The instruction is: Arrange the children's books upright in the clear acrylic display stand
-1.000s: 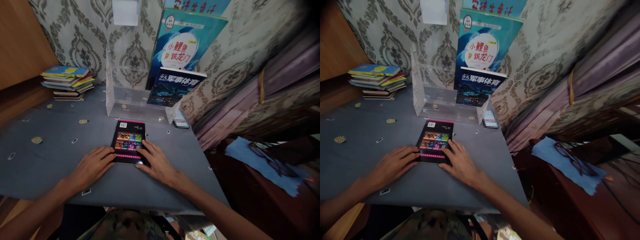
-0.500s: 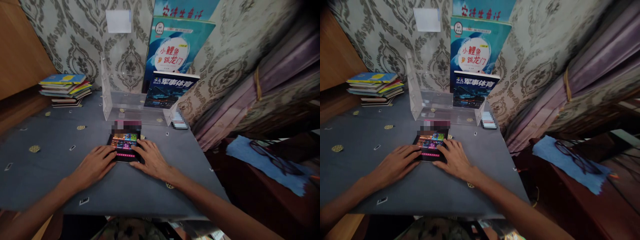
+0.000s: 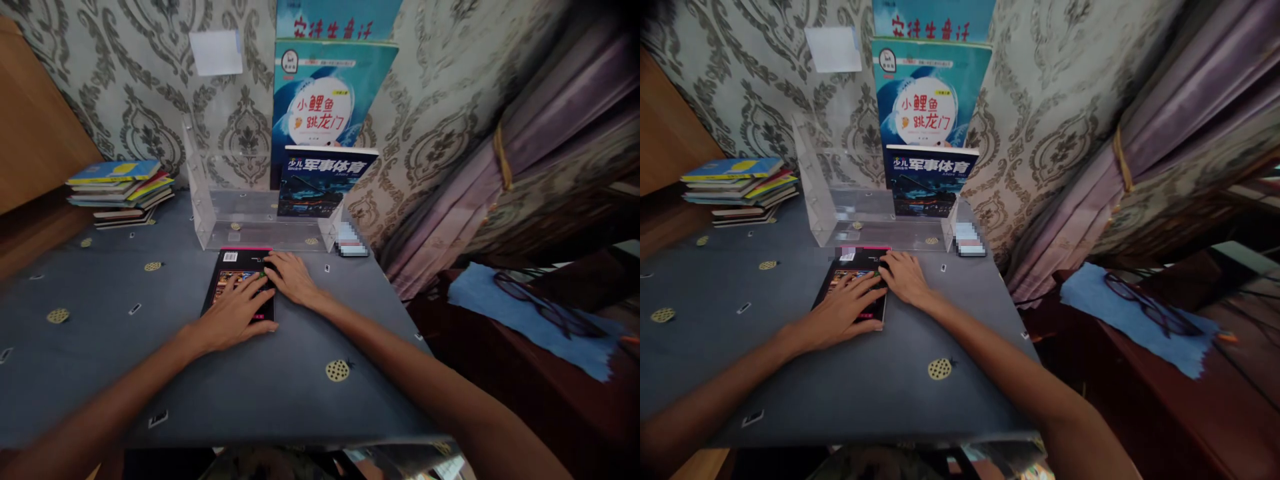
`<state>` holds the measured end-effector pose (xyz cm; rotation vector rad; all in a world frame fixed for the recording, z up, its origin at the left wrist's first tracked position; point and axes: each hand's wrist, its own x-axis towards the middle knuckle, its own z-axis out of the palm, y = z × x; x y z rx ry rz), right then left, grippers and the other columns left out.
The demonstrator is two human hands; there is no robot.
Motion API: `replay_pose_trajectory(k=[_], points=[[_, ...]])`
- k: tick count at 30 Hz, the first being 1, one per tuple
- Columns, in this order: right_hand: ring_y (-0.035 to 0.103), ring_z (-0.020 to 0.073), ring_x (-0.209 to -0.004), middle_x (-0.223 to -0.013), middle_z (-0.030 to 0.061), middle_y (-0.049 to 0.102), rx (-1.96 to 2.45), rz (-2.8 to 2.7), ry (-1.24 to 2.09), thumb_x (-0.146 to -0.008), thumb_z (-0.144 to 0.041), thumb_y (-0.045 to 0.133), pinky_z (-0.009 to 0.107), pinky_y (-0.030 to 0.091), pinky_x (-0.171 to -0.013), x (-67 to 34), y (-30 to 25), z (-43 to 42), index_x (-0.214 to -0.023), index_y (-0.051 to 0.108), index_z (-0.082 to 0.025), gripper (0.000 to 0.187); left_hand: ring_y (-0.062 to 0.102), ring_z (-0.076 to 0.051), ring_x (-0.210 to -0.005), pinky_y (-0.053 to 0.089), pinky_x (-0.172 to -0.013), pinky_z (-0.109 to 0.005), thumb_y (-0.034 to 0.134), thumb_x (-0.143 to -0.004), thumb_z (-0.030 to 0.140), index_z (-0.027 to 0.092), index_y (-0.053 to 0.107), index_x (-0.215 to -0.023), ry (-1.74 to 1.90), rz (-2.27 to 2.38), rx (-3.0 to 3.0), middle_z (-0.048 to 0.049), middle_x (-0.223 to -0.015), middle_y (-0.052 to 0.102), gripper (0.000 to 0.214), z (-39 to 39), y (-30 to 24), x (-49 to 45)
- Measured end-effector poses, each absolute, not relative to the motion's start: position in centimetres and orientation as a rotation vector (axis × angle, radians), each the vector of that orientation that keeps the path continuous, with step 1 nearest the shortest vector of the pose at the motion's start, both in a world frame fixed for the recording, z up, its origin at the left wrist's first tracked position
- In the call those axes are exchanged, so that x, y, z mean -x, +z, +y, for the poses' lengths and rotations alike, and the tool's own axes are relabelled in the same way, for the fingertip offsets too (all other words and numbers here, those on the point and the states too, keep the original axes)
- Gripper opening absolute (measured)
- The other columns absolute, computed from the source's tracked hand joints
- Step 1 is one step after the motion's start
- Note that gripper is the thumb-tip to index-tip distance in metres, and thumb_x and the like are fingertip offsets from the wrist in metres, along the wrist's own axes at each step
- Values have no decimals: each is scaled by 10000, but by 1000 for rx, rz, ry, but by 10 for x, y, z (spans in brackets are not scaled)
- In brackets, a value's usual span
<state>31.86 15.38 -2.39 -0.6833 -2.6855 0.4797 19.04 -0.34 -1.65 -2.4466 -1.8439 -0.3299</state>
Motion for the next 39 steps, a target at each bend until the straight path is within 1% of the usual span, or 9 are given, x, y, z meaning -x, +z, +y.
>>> replay_pose_trajectory(k=[4,11,13,16,18,20,23,29,39], points=[[533,282,-1279,-1412,142,581,697,-2662,455,-994,-240,514,491,416,-1065,-311,-29,161,-1316,603,-175,341,301,-374,-1482,235,-1158,-673,353,-971,678,184,455,-1459,-306,-1906,2452,-178,-1553,424,701,-3,-23,-192],[573,259,-1150,-1258,135,652,496,-2660,496,-979,-220,542,424,437,-1012,-313,-33,148,-1243,650,-148,294,293,-360,-1488,238,-1169,-646,363,-978,660,213,462,-1449,-261,-1942,2460,-158,-1535,450,657,-33,-19,-192],[583,238,-1069,-1161,119,678,469,-2620,546,-982,-199,529,396,444,-978,-312,-32,147,-1194,675,-147,262,339,-361,-1461,277,-1149,-637,396,-987,620,236,530,-1370,-281,-1938,2471,-140,-1481,502,559,-43,-14,-189],[581,222,-984,-1070,114,686,453,-2570,632,-976,-157,512,375,450,-928,-311,-34,148,-1153,694,-129,255,464,-334,-1351,365,-1100,-580,455,-1001,527,243,629,-1129,-343,-1959,2464,-104,-1338,572,356,-53,-5,-185],[585,220,-959,-1033,106,701,422,-2559,676,-961,-129,515,376,444,-920,-312,-35,149,-1133,707,-131,258,544,-301,-1211,432,-1032,-522,499,-996,463,227,626,-977,-371,-1988,2442,-81,-1207,595,269,-55,-1,-184],[598,213,-947,-1005,87,721,385,-2532,739,-952,-124,518,367,446,-901,-313,-35,150,-1109,725,-155,261,576,-271,-1054,482,-935,-469,519,-989,399,210,602,-925,-350,-2030,2380,-68,-1084,596,217,-53,0,-186],[622,191,-882,-935,59,743,408,-2437,896,-943,-139,521,323,459,-819,-314,-34,151,-1085,744,-180,267,559,-273,-959,499,-850,-449,490,-990,321,174,588,-1022,-233,-2096,2190,-86,-1026,588,179,-44,-1,-191],[589,122,-603,-656,-16,703,458,-2279,1227,-920,-136,501,240,432,-650,-317,-36,151,-1121,738,-169,313,555,-324,-1054,503,-871,-461,511,-983,333,107,600,-1104,0,-2154,2029,-157,-1107,604,271,-25,0,-200],[638,135,-690,-828,26,770,419,-2167,1260,-929,-183,515,258,444,-669,-327,-36,147,-1095,722,-165,266,643,-306,-995,558,-788,-407,438,-1014,274,71,674,-1077,193,-2049,1990,-196,-1089,696,317,-23,2,-208]])
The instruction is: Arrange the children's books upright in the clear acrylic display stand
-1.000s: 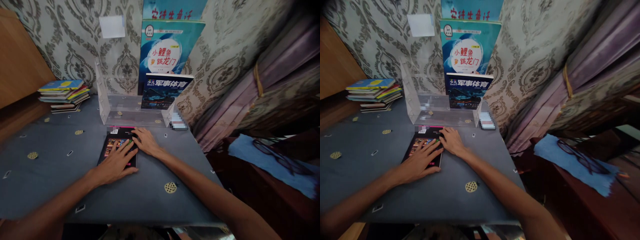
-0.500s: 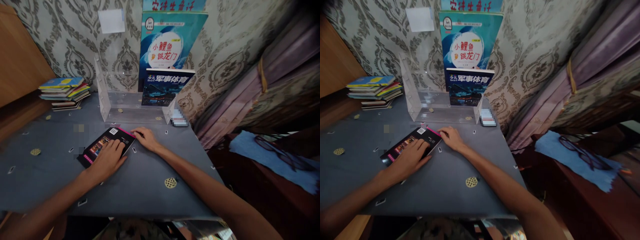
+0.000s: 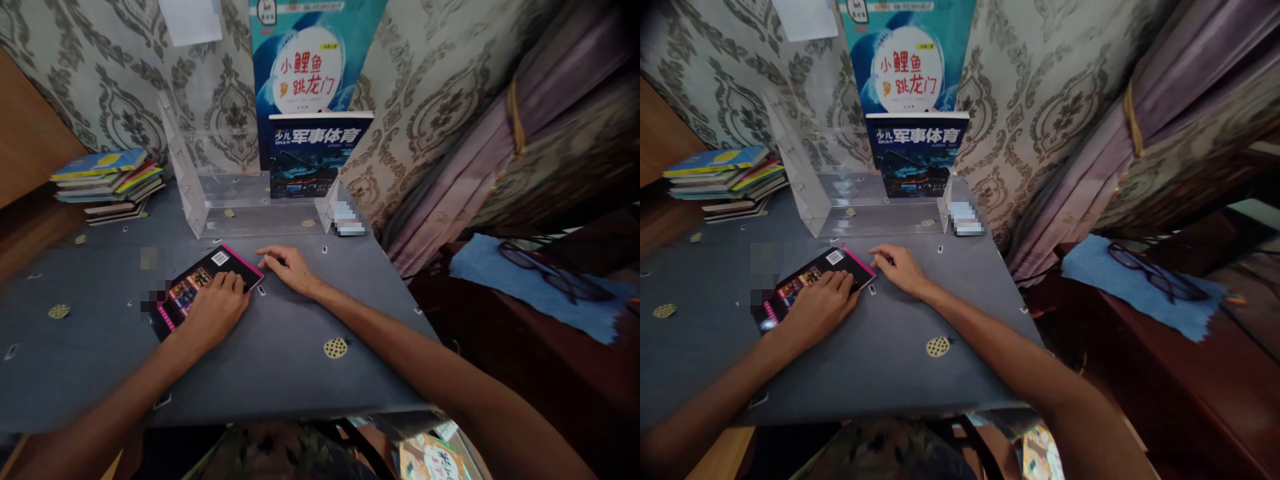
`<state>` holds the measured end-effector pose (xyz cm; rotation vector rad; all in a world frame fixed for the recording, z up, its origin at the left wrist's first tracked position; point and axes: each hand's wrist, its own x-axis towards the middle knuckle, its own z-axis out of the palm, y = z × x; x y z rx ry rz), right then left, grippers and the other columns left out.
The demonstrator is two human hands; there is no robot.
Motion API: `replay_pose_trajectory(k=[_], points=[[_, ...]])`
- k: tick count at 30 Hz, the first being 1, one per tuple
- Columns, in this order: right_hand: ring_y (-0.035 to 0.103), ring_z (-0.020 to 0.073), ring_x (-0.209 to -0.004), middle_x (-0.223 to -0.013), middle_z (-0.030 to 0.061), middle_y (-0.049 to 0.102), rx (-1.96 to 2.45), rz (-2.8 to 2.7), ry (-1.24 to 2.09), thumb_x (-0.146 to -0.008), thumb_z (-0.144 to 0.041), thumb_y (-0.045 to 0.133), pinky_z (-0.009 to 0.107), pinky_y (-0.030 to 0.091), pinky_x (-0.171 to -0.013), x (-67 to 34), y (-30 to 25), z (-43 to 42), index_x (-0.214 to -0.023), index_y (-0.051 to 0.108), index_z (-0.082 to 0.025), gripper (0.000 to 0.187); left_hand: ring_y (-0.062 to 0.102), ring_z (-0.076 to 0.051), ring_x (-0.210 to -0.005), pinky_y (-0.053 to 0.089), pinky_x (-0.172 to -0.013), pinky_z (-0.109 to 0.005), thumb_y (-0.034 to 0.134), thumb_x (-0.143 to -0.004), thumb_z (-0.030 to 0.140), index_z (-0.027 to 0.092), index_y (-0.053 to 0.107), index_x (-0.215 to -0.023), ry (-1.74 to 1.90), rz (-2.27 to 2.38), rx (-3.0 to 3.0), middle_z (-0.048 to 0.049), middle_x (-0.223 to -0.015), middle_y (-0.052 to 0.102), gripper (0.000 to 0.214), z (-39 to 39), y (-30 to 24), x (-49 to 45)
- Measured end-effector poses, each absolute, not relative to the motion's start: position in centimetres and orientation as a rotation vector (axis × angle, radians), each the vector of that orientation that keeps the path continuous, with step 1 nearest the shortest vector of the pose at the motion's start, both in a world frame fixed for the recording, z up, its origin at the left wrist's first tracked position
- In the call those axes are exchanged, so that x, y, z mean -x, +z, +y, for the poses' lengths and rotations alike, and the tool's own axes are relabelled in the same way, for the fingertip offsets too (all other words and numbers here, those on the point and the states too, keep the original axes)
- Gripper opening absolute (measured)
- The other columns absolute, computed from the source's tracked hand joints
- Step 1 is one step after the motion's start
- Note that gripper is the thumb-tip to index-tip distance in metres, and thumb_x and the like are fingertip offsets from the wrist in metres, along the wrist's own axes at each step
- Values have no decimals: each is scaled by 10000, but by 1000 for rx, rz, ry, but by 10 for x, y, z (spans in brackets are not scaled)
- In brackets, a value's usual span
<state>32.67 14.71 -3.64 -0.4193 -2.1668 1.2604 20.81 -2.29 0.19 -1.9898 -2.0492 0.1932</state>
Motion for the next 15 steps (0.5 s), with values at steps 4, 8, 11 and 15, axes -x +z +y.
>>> replay_pose_trajectory(k=[4,8,11,15], points=[[641,135,-694,-853,29,770,397,-2111,1279,-946,-202,490,268,467,-684,-326,-37,147,-1107,707,-167,273,660,-311,-1027,574,-788,-410,423,-1015,252,53,680,-1119,178,-1997,1969,-210,-1146,703,342,-23,2,-208],[661,142,-754,-852,27,766,361,-2082,1271,-957,-228,490,274,479,-721,-327,-36,145,-1101,712,-178,269,680,-310,-1014,579,-789,-409,419,-1012,233,49,693,-1108,170,-1990,1968,-208,-1139,714,344,-23,6,-209],[662,143,-754,-845,34,764,353,-2059,1271,-960,-236,487,262,469,-688,-329,-33,143,-1092,714,-168,271,696,-305,-964,584,-732,-405,392,-1018,224,73,700,-1086,172,-2028,1961,-186,-1117,725,349,-23,9,-209],[653,143,-726,-842,38,763,385,-2053,1261,-967,-258,484,249,445,-626,-330,-30,141,-1080,713,-171,270,702,-299,-934,579,-673,-397,373,-1029,247,112,704,-1061,158,-2061,1960,-155,-1102,733,359,-23,11,-206]])
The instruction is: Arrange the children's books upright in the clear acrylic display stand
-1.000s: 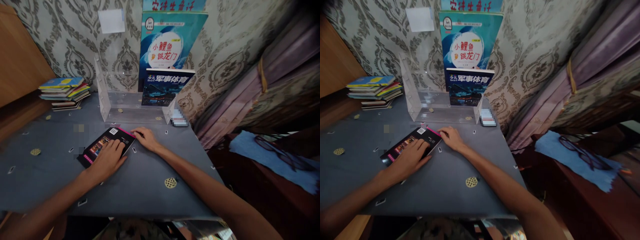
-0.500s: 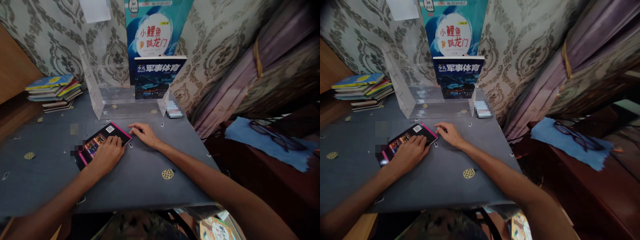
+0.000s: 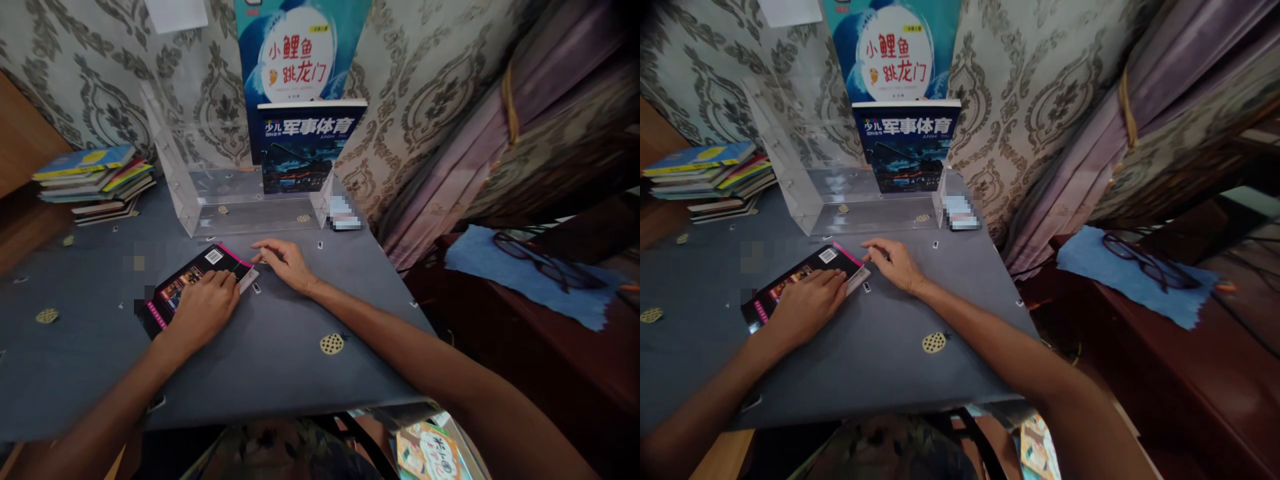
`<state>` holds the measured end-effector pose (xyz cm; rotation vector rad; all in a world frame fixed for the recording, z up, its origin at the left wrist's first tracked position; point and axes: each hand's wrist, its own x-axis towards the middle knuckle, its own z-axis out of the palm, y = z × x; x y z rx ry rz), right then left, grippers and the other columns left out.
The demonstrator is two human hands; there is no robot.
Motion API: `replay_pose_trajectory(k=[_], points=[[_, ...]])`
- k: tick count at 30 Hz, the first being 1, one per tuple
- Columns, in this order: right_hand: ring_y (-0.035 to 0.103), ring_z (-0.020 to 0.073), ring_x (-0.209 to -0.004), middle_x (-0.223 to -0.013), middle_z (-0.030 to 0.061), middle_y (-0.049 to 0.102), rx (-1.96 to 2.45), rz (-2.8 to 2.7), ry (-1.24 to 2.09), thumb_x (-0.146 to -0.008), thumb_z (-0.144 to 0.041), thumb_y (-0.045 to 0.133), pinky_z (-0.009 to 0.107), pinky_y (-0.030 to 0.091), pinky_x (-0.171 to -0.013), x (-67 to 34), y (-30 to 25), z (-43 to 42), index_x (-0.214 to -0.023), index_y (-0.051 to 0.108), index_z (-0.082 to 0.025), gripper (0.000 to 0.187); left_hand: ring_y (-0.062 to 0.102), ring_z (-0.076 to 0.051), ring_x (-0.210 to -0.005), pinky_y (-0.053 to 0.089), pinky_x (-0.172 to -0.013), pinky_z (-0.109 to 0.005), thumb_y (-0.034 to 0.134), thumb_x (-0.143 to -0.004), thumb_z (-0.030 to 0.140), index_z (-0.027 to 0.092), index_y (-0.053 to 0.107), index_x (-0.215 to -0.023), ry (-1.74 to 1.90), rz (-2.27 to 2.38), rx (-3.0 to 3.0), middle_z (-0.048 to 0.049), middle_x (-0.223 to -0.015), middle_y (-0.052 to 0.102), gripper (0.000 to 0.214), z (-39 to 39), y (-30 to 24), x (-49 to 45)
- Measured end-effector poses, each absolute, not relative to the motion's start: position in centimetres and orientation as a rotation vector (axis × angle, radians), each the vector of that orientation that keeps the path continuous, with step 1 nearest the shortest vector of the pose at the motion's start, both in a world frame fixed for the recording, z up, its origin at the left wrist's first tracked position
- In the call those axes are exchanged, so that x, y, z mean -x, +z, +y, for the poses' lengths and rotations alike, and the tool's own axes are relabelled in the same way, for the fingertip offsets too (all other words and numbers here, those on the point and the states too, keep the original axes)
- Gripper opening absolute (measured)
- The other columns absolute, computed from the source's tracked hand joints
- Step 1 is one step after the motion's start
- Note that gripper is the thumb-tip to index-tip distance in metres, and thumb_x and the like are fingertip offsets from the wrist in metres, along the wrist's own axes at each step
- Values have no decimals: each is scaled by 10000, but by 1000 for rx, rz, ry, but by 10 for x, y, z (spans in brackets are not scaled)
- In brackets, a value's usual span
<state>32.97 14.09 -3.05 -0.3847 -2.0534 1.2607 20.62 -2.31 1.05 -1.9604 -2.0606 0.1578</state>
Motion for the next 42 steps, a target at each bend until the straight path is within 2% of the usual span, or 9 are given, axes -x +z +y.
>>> replay_pose_trajectory(k=[6,11,17,22,25,29,34,37,42], points=[[685,165,-799,-891,44,771,405,-2078,1203,-986,-268,457,297,505,-766,-332,-27,137,-1113,699,-184,286,696,-292,-943,571,-663,-376,356,-1027,259,122,708,-1044,122,-2066,1936,-156,-1100,732,377,-24,8,-207],[691,165,-829,-839,19,755,335,-2171,1143,-975,-219,472,308,500,-838,-333,-25,134,-1087,722,-198,274,683,-302,-961,574,-719,-390,409,-1008,271,104,709,-1041,98,-2088,1945,-178,-1107,724,345,-23,6,-211],[656,184,-803,-861,58,743,292,-2462,754,-969,-217,516,312,455,-830,-333,-26,131,-968,738,-164,228,670,-317,-1048,580,-798,-419,450,-1000,305,98,695,-1131,6,-2118,1974,-185,-1179,707,347,-25,4,-206],[618,175,-718,-796,56,716,302,-2564,473,-980,-192,482,306,439,-791,-334,-26,116,-918,706,-169,234,636,-321,-1170,526,-989,-497,446,-1006,325,143,676,-1231,-133,-2154,1971,-145,-1260,690,369,-43,-3,-169],[629,213,-755,-792,95,711,351,-2616,362,-982,-187,480,349,445,-834,-332,-26,103,-917,698,-154,230,602,-349,-1238,524,-987,-527,425,-1010,364,149,645,-1288,-159,-2215,1874,-165,-1350,637,414,-62,-10,-146],[646,242,-890,-910,127,725,329,-2713,339,-1003,-199,476,388,449,-906,-321,-21,94,-1044,687,-146,222,629,-344,-1202,553,-932,-501,418,-1012,361,160,646,-1289,-104,-2240,1804,-172,-1334,647,412,-78,-11,-137],[639,243,-1032,-1095,139,719,385,-2723,500,-1030,-243,470,383,456,-921,-298,-16,108,-1202,630,-145,255,654,-348,-1093,540,-907,-504,442,-1005,378,154,669,-1248,-135,-2232,1755,-187,-1226,685,401,-71,-5,-142],[598,260,-1158,-1220,140,694,433,-2734,486,-1024,-243,488,418,427,-986,-285,-18,120,-1240,615,-152,267,641,-326,-1049,528,-908,-491,425,-1011,391,145,662,-1260,-137,-2217,1761,-185,-1207,686,422,-60,-5,-141],[560,286,-1227,-1257,141,686,536,-2696,423,-1022,-262,495,456,410,-1003,-274,-25,132,-1248,617,-161,277,618,-300,-1072,505,-956,-459,457,-1005,396,143,632,-1308,-74,-2202,1792,-163,-1252,677,431,-48,-7,-136]])
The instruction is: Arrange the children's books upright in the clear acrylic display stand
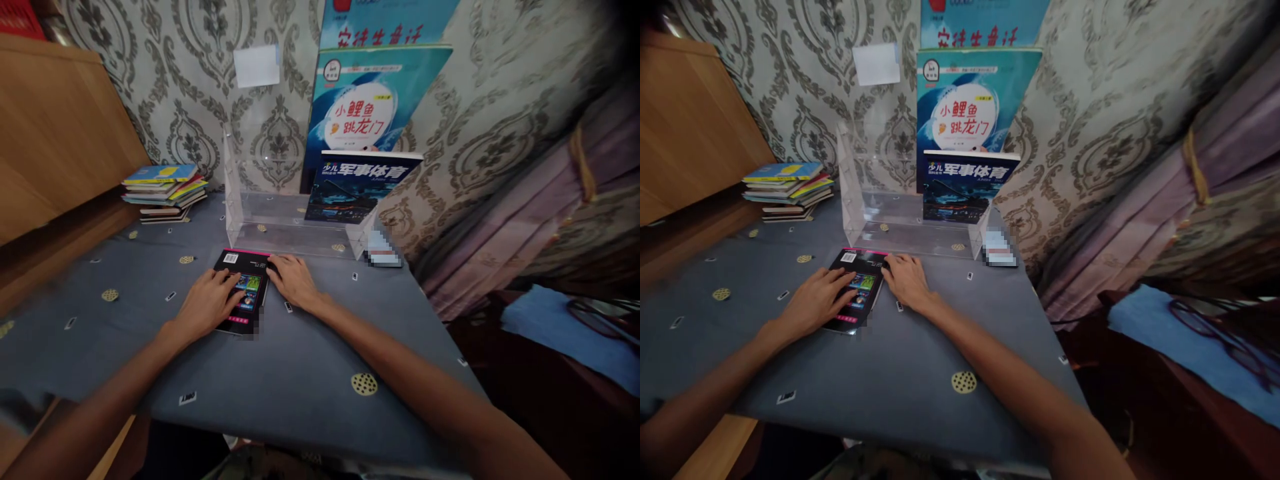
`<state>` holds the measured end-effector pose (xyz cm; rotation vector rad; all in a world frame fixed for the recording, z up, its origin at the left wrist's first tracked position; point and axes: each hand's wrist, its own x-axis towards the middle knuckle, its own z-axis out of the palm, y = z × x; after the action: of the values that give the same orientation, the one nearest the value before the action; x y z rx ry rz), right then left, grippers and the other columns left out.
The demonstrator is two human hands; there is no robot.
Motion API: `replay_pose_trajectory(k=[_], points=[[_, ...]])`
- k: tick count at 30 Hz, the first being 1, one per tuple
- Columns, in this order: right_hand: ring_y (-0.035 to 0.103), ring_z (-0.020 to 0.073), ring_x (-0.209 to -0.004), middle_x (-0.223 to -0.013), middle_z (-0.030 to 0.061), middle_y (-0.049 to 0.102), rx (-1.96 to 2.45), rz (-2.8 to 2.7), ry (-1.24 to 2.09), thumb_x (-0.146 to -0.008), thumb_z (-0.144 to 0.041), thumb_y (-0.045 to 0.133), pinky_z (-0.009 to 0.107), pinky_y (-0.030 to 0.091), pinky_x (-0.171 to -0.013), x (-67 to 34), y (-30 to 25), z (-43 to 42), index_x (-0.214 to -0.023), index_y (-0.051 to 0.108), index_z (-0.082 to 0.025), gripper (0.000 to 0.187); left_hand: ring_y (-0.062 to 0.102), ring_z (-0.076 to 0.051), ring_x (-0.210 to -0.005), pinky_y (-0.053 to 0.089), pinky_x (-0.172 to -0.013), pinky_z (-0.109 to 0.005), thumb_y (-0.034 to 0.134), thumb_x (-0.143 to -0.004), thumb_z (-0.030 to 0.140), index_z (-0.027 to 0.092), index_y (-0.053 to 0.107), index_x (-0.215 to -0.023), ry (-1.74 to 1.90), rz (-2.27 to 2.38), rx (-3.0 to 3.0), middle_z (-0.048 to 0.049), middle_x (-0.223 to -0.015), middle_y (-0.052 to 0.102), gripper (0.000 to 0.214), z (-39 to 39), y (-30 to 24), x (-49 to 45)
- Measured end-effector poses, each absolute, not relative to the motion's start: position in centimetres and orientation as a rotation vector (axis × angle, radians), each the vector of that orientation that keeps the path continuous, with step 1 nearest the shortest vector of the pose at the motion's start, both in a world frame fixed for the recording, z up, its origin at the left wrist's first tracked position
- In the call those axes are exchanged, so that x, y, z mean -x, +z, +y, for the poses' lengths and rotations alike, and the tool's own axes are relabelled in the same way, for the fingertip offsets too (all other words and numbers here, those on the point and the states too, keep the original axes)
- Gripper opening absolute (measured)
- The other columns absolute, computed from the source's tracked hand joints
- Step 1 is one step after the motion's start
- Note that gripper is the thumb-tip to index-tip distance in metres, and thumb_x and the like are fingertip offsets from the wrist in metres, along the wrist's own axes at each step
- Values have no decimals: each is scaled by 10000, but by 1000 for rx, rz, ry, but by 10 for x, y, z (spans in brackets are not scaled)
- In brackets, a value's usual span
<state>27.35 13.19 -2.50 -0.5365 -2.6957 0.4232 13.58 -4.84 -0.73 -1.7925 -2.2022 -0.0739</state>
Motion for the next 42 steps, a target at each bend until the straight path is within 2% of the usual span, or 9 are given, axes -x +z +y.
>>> replay_pose_trajectory(k=[3,8,13,17,24,28,34,42], points=[[551,297,-1233,-1271,150,679,518,-2673,395,-1020,-291,501,478,403,-1007,-273,-30,133,-1258,609,-167,289,610,-286,-1117,487,-993,-452,440,-1013,418,163,618,-1325,-86,-2206,1846,-149,-1305,656,441,-49,-7,-128],[525,324,-1255,-1315,154,658,501,-2699,355,-1017,-329,504,489,386,-1024,-274,-34,132,-1281,592,-147,332,490,-281,-1347,384,-1123,-478,422,-1008,524,207,542,-1416,-166,-2200,2162,-129,-1465,547,531,-63,2,-113],[514,326,-1285,-1380,150,619,475,-2688,358,-1010,-326,517,506,377,-1054,-273,-39,134,-1289,602,-171,330,376,-287,-1454,324,-1177,-493,537,-927,629,287,485,-1464,-142,-2181,2407,-93,-1567,435,638,-84,8,-115],[503,332,-1306,-1410,156,595,461,-2688,398,-1005,-306,523,515,370,-1076,-273,-38,134,-1285,621,-150,335,400,-280,-1442,332,-1179,-487,588,-928,565,284,485,-1461,-135,-2146,2411,-92,-1555,455,611,-92,2,-122],[565,299,-1218,-1301,147,663,220,-2675,557,-995,-225,481,491,416,-1039,-305,-34,100,-1228,665,-153,305,508,-278,-1352,383,-1146,-491,516,-987,496,265,581,-1372,-164,-2110,2350,-87,-1459,562,454,-88,0,-127],[607,239,-1134,-1206,107,704,18,-2622,781,-988,-175,452,438,460,-1016,-335,-30,72,-1327,603,-186,371,505,-282,-1358,383,-1154,-500,465,-1008,501,241,592,-1361,-175,-2055,2337,-88,-1432,589,457,-91,-2,-129],[651,207,-1090,-1120,66,748,-13,-2454,1176,-997,-173,437,431,490,-1000,-349,-27,63,-1425,498,-213,434,573,-283,-1297,443,-1120,-502,412,-1037,455,178,629,-1301,-255,-1782,2320,-111,-1375,634,441,-95,-14,-128],[655,209,-1134,-1179,67,734,0,-2355,1296,-983,-183,455,445,497,-1008,-347,-28,66,-1394,524,-235,419,607,-304,-1258,503,-1066,-521,386,-1050,322,127,638,-1271,-214,-1642,2300,-140,-1338,655,388,-94,-14,-128]])
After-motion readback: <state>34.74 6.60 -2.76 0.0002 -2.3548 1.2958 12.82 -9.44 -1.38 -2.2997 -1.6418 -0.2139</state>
